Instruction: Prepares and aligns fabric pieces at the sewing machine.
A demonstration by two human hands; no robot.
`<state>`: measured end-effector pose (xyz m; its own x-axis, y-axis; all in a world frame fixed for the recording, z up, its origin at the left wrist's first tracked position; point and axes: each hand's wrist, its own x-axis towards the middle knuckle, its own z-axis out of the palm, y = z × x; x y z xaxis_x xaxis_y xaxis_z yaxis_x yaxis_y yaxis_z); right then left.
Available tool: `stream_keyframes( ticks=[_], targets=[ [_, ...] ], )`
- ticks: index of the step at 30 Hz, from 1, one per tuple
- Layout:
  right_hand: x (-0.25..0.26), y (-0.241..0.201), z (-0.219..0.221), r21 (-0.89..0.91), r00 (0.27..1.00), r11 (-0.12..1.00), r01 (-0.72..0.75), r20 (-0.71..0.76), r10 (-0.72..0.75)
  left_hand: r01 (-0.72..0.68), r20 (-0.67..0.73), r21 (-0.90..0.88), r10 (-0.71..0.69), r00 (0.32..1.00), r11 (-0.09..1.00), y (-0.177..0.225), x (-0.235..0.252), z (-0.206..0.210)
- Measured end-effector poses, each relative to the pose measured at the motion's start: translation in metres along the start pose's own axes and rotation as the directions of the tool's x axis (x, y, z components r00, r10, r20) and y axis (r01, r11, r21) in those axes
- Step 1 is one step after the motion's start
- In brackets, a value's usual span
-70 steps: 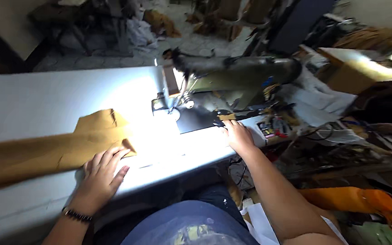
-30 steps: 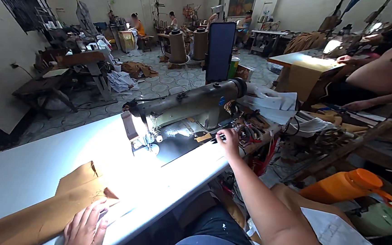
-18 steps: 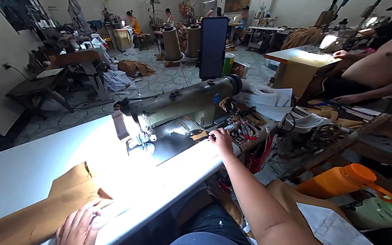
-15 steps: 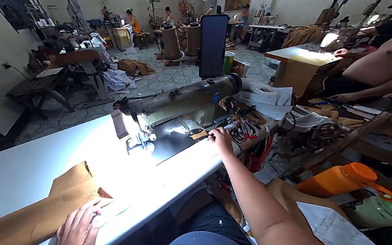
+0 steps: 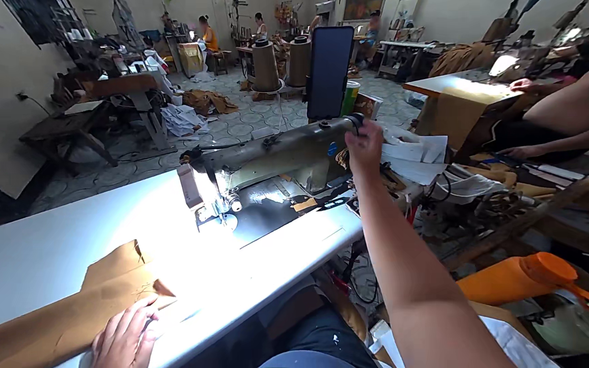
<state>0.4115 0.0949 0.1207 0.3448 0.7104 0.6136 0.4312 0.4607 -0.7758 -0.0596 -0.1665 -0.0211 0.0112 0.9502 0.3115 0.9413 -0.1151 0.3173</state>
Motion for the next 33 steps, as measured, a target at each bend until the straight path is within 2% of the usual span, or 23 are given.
stream_keyframes(
  ticks=[3,6,9,12,17,25,28,31,33],
  targets=[
    [0.049,-0.04,0.014,0.102,0.998,0.994,0.047,-0.046,-0.042,0.005,0.002,0.002,-0.005,1.0,1.0,0.0,0.0,0.0],
    [0.07,-0.073,0.04,-0.014,0.992,0.999,0.045,-0.116,-0.046,0.017,0.013,0.001,-0.017,1.0,1.0,0.0,0.001,-0.002],
    [0.071,-0.098,0.065,-0.148,0.972,0.988,-0.038,-0.235,0.002,0.026,0.007,-0.008,-0.026,1.0,1.0,0.0,0.001,-0.001],
    [0.071,-0.108,0.08,-0.214,0.948,0.972,-0.102,-0.316,0.03,0.025,-0.009,-0.013,-0.025,1.0,1.0,-0.002,0.0,0.0],
    [0.076,-0.11,0.084,-0.227,0.933,0.966,-0.122,-0.358,0.034,0.004,-0.029,-0.037,-0.005,1.0,0.999,-0.006,0.0,0.001],
    [0.088,-0.113,0.076,-0.189,0.951,0.97,-0.152,-0.297,0.091,-0.006,-0.039,-0.063,0.003,0.999,0.998,-0.007,0.0,0.002],
    [0.087,-0.11,0.071,-0.169,0.953,0.98,-0.108,-0.299,0.054,0.0,-0.044,-0.067,-0.003,0.999,0.998,-0.007,0.0,0.002],
    [0.059,-0.089,0.055,-0.044,0.959,0.996,0.077,-0.269,-0.086,0.001,-0.051,-0.064,-0.004,0.999,0.998,-0.005,-0.002,0.001],
    [0.003,-0.069,0.05,-0.007,0.989,0.992,0.122,-0.078,-0.122,0.003,-0.041,-0.069,-0.005,0.999,0.998,-0.004,-0.002,0.001]
  ],
)
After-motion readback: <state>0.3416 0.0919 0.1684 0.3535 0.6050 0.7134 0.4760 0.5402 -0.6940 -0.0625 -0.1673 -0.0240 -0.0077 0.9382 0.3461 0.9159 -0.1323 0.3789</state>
